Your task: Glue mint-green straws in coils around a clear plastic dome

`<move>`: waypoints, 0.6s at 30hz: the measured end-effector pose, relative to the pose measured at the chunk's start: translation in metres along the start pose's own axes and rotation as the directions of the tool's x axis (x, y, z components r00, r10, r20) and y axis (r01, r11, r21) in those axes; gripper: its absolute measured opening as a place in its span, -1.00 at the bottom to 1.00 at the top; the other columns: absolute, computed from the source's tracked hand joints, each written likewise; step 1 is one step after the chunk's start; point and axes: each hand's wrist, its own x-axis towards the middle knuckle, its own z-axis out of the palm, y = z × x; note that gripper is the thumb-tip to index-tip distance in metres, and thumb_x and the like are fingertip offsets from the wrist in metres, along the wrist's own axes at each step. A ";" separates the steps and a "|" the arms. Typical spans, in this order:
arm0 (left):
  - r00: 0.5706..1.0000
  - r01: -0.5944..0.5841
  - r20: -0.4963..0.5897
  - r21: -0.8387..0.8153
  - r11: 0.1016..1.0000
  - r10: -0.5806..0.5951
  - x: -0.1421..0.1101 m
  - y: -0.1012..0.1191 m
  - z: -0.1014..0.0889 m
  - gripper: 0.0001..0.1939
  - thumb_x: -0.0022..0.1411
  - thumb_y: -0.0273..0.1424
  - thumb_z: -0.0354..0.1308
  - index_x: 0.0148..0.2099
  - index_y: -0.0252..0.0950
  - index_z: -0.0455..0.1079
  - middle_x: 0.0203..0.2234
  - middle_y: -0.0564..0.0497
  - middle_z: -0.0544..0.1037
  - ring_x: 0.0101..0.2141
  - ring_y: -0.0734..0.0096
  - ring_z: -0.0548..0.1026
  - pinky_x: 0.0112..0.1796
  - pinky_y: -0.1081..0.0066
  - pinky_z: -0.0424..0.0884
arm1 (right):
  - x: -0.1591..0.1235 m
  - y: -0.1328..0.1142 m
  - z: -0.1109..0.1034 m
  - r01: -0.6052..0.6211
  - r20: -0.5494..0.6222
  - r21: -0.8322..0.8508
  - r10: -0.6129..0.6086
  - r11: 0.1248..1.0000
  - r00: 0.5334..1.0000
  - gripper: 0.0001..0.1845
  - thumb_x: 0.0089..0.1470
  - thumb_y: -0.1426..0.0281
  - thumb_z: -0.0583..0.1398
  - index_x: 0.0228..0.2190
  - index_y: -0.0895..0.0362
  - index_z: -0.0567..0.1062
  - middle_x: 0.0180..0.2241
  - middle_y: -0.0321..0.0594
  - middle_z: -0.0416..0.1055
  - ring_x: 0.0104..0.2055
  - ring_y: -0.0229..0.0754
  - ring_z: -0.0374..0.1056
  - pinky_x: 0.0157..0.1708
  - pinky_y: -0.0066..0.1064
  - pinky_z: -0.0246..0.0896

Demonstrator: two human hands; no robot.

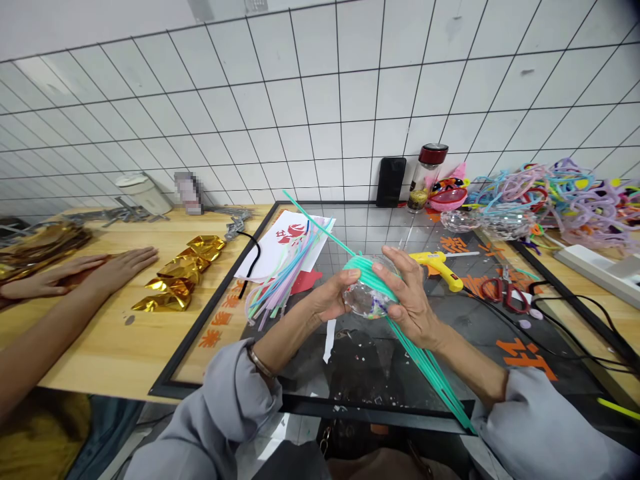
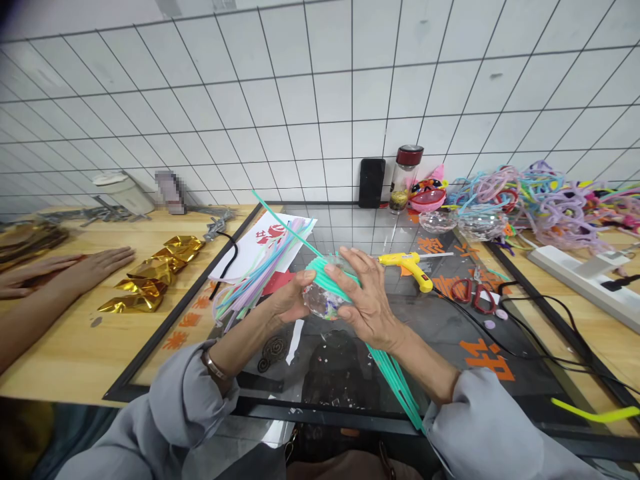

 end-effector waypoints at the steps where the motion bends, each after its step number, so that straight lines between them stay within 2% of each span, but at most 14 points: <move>1: 1.000 -0.009 -0.011 -0.011 1.000 0.008 0.000 0.000 -0.001 -0.34 -0.16 0.04 0.39 -0.12 -0.33 0.47 -0.34 -0.14 0.63 -0.27 0.10 0.58 -0.31 0.27 0.47 | 0.000 0.000 -0.001 -0.048 -0.025 0.052 0.049 0.998 0.998 -0.40 0.31 -0.01 -0.16 0.33 -0.29 0.00 0.41 -0.36 -0.12 0.41 0.08 -0.12 0.34 0.14 -0.26; 4: 0.998 -0.037 -0.058 -0.044 0.998 0.034 0.001 -0.001 -0.004 -0.34 -0.20 0.02 0.43 -0.15 -0.33 0.47 -0.32 -0.14 0.64 -0.30 0.18 0.59 -0.30 0.30 0.48 | -0.002 0.002 0.000 -0.267 -0.093 0.273 0.301 0.924 0.949 -0.25 0.24 -0.11 -0.11 0.36 -0.18 -0.11 0.42 -0.25 -0.12 0.43 0.07 -0.14 0.34 0.14 -0.22; 7: 0.993 -0.054 -0.107 -0.060 0.997 0.047 0.001 -0.002 -0.007 -0.37 -0.22 -0.02 0.45 -0.17 -0.32 0.45 -0.33 -0.12 0.64 -0.29 0.18 0.60 -0.32 0.35 0.47 | -0.005 0.007 0.006 -0.415 -0.031 0.471 0.485 0.778 0.874 -0.14 0.19 -0.17 -0.07 0.37 -0.12 -0.16 0.41 -0.13 -0.11 0.43 0.07 -0.12 0.33 0.15 -0.17; 10: 0.991 -0.077 -0.117 -0.064 0.995 0.069 0.001 -0.004 -0.007 -0.38 -0.21 -0.03 0.44 -0.16 -0.32 0.44 -0.32 -0.12 0.65 -0.26 0.16 0.61 -0.33 0.37 0.47 | -0.007 0.008 0.013 -0.475 0.060 0.580 0.547 0.662 0.835 -0.13 0.19 -0.16 -0.02 0.37 -0.11 -0.15 0.41 -0.11 -0.09 0.43 0.02 -0.11 0.35 0.11 -0.19; 13: 0.993 -0.105 -0.068 -0.057 0.993 0.101 0.002 -0.006 -0.005 -0.31 -0.16 -0.02 0.41 -0.05 -0.33 0.43 -0.24 -0.16 0.65 -0.18 0.09 0.61 -0.26 0.32 0.50 | -0.007 0.002 0.017 -0.505 0.117 0.613 0.562 0.607 0.818 -0.10 0.17 -0.12 0.06 0.37 -0.11 -0.16 0.41 -0.13 -0.10 0.44 0.01 -0.14 0.36 0.08 -0.19; 18: 0.992 -0.122 0.014 -0.077 0.990 0.123 0.002 -0.007 -0.002 -0.21 -0.09 0.01 0.37 0.09 -0.37 0.37 -0.15 -0.19 0.65 -0.07 -0.02 0.58 -0.12 0.19 0.52 | -0.005 -0.007 0.018 -0.505 0.141 0.696 0.592 0.511 0.793 -0.21 0.23 -0.02 0.07 0.36 -0.13 -0.07 0.40 -0.20 -0.04 0.43 -0.02 -0.12 0.37 0.05 -0.19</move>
